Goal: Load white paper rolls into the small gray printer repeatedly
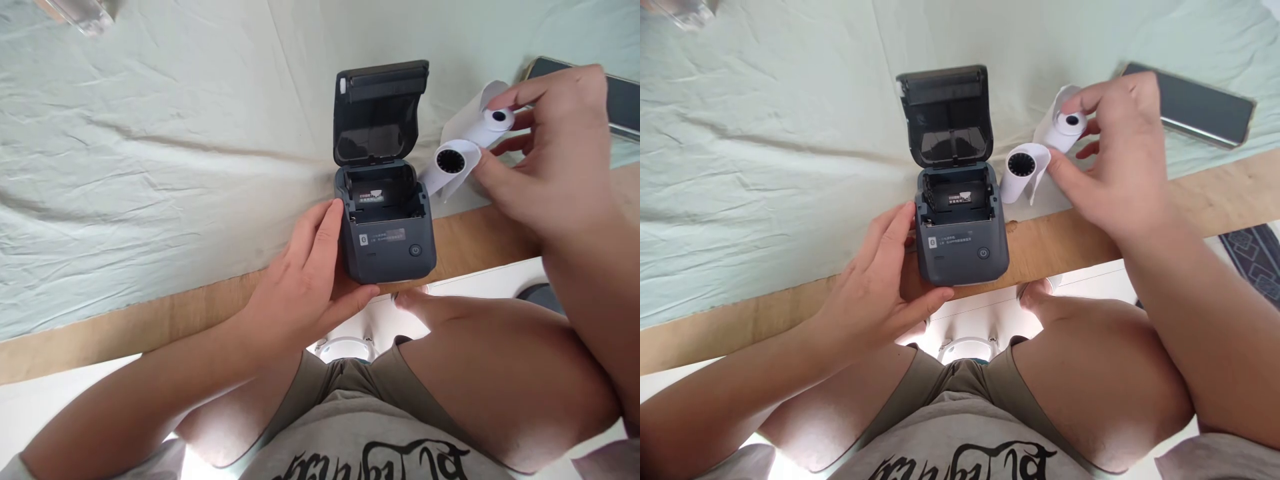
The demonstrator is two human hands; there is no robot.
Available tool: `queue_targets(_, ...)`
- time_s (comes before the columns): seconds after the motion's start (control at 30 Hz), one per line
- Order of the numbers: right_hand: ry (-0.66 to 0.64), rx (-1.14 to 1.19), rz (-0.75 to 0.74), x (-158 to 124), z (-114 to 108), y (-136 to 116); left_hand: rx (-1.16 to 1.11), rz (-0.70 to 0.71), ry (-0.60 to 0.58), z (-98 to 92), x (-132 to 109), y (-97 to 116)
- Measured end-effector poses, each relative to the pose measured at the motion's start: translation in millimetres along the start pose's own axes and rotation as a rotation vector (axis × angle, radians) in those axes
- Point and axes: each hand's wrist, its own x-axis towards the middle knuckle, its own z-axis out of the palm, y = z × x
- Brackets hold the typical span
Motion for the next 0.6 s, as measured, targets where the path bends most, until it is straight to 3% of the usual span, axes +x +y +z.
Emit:
queue_targets(0.17,0.129,-0.05,0.042,4.1,11.9,1.0,0.001,-0.035,-0.025,-1.9,1.2,4.4)
queue_targets(0.33,0.011,0.222,-0.04,5.8,17.1,-6.7,-0.018,-0.05,-0.033,-3.0,2.7,5.9)
queue_targets(0.47,0.059,0.165,-0.032,4.7,15.9,-9.1,-0.03,-0.052,-0.028,-1.4,2.4,4.5)
queue_targets(0.6,-0.027,0.06,-0.039,0.2,15.6,-0.5,-0.016,-0.044,-0.027,-0.6,0.6,2.3)
